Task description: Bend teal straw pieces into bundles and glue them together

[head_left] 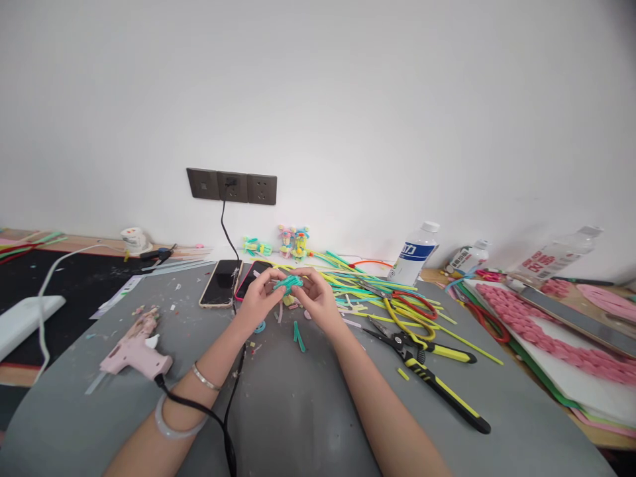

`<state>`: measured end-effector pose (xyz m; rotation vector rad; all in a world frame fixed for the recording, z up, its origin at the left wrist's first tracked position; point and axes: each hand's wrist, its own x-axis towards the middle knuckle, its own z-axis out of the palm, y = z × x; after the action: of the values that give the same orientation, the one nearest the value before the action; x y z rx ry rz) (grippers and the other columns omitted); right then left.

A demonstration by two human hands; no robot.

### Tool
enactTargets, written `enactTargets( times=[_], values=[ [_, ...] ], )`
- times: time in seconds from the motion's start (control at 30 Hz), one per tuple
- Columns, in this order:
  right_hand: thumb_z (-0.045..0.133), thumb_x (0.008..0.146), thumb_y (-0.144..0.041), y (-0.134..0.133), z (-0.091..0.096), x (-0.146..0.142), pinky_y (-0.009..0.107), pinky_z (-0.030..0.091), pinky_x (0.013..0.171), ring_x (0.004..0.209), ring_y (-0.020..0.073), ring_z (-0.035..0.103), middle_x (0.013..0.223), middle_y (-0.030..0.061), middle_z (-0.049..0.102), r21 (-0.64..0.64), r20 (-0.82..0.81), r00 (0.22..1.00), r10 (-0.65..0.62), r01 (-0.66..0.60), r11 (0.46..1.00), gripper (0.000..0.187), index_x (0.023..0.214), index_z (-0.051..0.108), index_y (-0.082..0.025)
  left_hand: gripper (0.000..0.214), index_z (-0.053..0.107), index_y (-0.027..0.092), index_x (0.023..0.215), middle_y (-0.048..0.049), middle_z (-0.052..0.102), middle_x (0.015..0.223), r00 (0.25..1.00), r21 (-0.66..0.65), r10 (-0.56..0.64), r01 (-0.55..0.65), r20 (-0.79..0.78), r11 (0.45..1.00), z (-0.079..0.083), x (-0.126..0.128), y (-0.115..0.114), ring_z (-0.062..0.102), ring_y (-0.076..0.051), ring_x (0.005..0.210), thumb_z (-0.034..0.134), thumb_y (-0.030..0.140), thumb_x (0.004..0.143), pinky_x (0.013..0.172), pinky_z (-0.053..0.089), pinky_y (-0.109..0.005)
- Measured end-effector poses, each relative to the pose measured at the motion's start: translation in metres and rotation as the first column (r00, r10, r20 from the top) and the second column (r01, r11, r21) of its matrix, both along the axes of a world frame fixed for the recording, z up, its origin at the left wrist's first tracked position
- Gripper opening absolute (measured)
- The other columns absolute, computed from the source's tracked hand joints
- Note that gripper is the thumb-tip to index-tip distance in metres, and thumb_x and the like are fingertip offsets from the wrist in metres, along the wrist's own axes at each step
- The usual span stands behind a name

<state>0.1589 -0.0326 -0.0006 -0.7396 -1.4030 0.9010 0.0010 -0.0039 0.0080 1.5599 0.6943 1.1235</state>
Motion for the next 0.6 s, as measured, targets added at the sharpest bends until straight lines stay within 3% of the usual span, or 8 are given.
enactTargets(
  times=[0.13, 0.27, 0.6],
  values=[
    [0.068, 0.085, -0.045, 0.0017, -0.0026, -0.0001, 0.036, 0.057, 0.078, 0.089, 0.0209, 0.064, 0.100, 0.0058, 0.064, -0.020, -0.009, 1.000, -0.017, 0.017, 1.000, 0.030, 0.108, 0.060, -0.027, 0.024, 0.059, 0.021, 0.097, -0.0040, 0.058, 0.097, 1.000, 0.046, 0.021, -0.021, -0.006, 0.999, -0.0005, 0.0017, -0.0030, 0.060, -0.017, 0.085, 0.064, 0.041, 0.085, 0.064, 0.053, -0.024],
    [0.070, 0.085, -0.045, 0.0021, -0.0027, -0.0001, 0.037, 0.058, 0.077, 0.084, 0.0211, 0.065, 0.091, 0.0041, 0.063, -0.032, -0.072, 0.997, -0.016, 0.014, 0.999, 0.032, 0.108, 0.059, -0.027, 0.023, 0.056, 0.023, 0.107, -0.0056, 0.059, 0.107, 0.999, 0.138, 0.037, -0.040, 0.027, 0.990, -0.0042, 0.0039, -0.0066, 0.063, -0.019, 0.096, 0.060, 0.037, 0.091, 0.078, 0.056, -0.027],
    [0.070, 0.085, -0.044, 0.0005, 0.0008, 0.0001, 0.033, 0.056, 0.073, 0.083, 0.0193, 0.064, 0.088, 0.0031, 0.062, -0.005, -0.093, 0.995, -0.038, 0.038, 0.999, 0.031, 0.107, 0.059, -0.026, 0.037, 0.052, 0.024, 0.121, -0.0076, 0.061, 0.114, 0.997, 0.107, 0.058, -0.063, 0.045, 0.992, -0.0088, 0.0021, -0.0017, 0.065, -0.020, 0.104, 0.064, 0.037, 0.088, 0.082, 0.056, -0.029]
  ],
)
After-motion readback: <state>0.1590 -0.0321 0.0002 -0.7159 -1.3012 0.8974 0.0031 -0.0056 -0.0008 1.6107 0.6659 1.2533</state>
